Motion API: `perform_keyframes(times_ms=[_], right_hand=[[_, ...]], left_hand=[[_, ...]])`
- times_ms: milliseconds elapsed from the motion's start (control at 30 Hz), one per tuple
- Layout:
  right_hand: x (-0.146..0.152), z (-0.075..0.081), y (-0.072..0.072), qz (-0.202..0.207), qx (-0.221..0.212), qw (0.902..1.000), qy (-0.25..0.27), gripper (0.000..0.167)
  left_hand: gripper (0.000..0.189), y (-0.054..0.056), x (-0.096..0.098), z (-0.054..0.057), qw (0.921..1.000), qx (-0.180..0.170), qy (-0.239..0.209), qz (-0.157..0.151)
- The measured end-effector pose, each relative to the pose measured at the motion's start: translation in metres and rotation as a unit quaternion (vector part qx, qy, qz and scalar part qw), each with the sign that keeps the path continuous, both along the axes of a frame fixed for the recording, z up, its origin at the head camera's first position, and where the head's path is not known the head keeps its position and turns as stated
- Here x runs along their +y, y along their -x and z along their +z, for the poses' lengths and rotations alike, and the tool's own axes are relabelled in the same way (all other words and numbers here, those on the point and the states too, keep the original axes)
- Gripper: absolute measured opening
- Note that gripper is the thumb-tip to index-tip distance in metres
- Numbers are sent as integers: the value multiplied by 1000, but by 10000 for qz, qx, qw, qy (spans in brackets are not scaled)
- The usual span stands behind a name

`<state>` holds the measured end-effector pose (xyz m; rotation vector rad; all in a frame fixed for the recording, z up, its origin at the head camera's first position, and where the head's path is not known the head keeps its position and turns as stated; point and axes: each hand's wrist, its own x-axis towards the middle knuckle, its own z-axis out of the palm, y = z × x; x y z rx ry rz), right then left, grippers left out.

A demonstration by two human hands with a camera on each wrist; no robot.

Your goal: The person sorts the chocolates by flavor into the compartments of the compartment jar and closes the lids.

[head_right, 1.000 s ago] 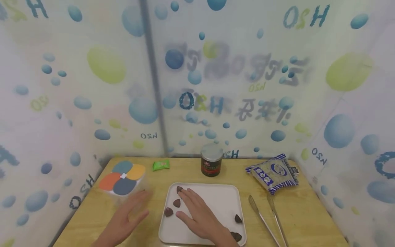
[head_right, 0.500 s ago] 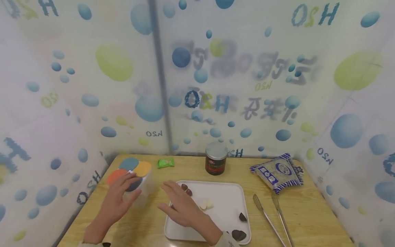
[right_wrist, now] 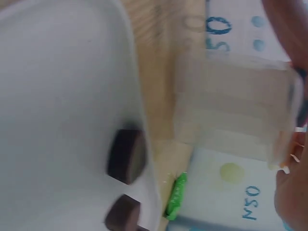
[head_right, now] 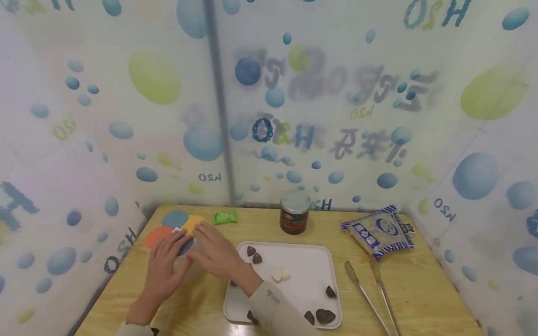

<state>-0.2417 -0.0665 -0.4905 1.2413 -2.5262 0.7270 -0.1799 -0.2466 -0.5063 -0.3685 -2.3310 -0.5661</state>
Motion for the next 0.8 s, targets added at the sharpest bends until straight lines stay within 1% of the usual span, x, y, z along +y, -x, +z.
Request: perform_keyframes(times_ms=[100,233,300,400,467,533,600,667,800], right_hand=[[-6,-11,4,-41,342,9993,-139,63],[-9,-20,6,-72,779,9969,-61,61],[-9,-21,7,-85,989,9951,-45,60],[-9,-19,8,-70,1224,9925,5,59],[-9,-17,9,-70,1288,9916,43,59],[-11,-16,8,-108,1388,9903,29,59],[-12,-15,8,-146,1395,9901,4,60],[-13,-14,8,-178,1407,9899,-75,61],[-13,-12,8,-105,1219,9924,-115,63]], left_hand=[[47,0,1,-2,10000,-24,14,38],[43,-1,1,-1,10000,-64,-22,10],[41,-2,-2,3,9999,-111,-31,-93],[41,0,-12,10,9996,-18,-47,-282],[46,2,-23,14,9994,-3,-67,-349],[51,4,-33,15,9995,-4,8,-307],[55,6,-39,13,9996,-26,105,-272],[57,8,-41,8,9995,-1,149,-293],[57,10,-38,0,9991,155,-81,-395]])
